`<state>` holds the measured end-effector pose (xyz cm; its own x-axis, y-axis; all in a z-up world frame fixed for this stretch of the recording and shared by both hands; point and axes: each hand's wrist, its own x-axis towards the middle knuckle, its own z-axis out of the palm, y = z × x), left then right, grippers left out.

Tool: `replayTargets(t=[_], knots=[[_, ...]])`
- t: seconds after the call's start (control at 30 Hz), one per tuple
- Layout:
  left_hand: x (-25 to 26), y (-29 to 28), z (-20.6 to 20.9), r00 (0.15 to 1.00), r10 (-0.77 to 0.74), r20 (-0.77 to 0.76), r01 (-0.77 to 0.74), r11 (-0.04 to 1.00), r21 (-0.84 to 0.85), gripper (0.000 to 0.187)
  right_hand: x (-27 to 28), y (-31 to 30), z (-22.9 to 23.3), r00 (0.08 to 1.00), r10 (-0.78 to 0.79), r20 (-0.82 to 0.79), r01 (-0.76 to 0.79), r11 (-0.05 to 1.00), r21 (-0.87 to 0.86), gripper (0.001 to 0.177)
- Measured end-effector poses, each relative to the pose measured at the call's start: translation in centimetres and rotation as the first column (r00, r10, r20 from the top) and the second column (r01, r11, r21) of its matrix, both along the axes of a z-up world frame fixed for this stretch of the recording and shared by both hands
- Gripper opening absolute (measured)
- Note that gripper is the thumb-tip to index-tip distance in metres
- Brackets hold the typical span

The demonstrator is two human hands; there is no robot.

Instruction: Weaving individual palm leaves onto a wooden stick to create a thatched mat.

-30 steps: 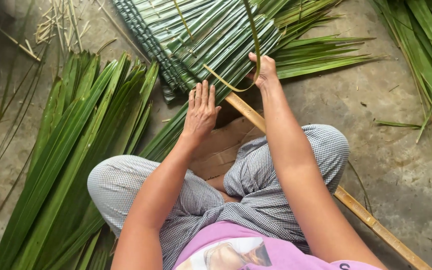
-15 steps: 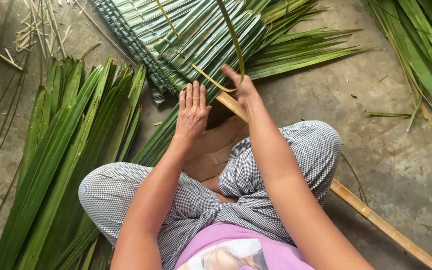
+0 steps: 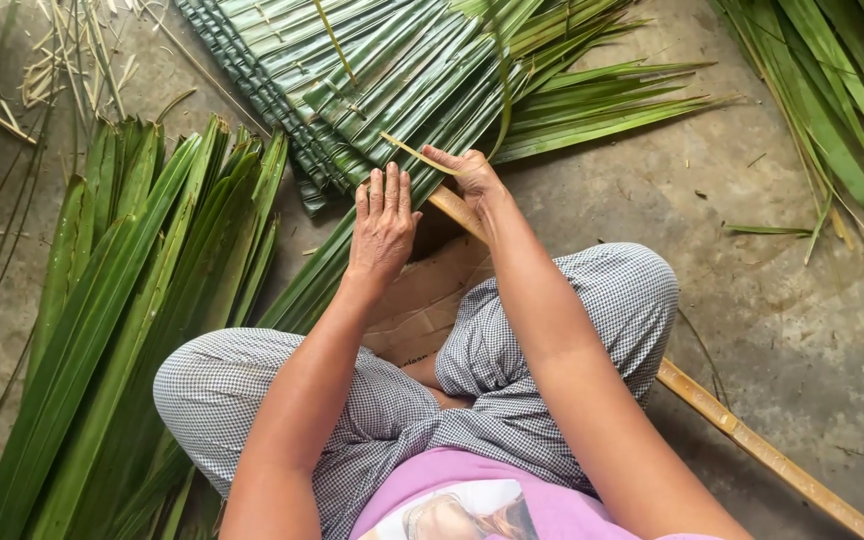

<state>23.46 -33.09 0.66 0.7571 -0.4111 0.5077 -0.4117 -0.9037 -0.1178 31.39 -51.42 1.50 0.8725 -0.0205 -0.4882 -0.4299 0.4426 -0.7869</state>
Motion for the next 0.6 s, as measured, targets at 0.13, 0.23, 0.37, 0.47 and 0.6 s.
replayTargets(t=[0.13, 0.23, 0.37, 0.47, 0.6], knots=[[0.2, -0.1, 0.1, 1.000, 0.000, 0.005, 0.000, 1.000, 0.005, 0.070, 0.4, 0.0, -0.7, 1.000, -0.027, 0.005, 0.026, 0.999, 0.024, 0.038], [0.2, -0.2, 0.0, 1.000, 0.002, 0.008, -0.002, 1.000, 0.011, 0.070, 0.7, -0.1, -1.7, 1.000, -0.014, 0.023, 0.014, 1.000, -0.024, 0.039], [0.4, -0.3, -0.3, 1.000, 0.007, 0.003, -0.007, 1.000, 0.019, 0.070, 0.7, 0.6, -0.9, 0.999, -0.039, 0.009, 0.039, 0.999, 0.000, 0.039], [0.3, -0.3, -0.2, 1.000, 0.009, 0.000, -0.009, 1.000, 0.022, 0.071, 0.0, 1.3, 1.3, 0.997, -0.044, -0.064, 0.047, 0.997, 0.058, 0.045], [0.4, -0.3, 0.1, 1.000, 0.007, -0.004, -0.007, 1.000, 0.018, 0.072, 0.0, 1.0, 1.6, 0.991, 0.015, -0.133, -0.013, 1.000, 0.021, 0.059]])
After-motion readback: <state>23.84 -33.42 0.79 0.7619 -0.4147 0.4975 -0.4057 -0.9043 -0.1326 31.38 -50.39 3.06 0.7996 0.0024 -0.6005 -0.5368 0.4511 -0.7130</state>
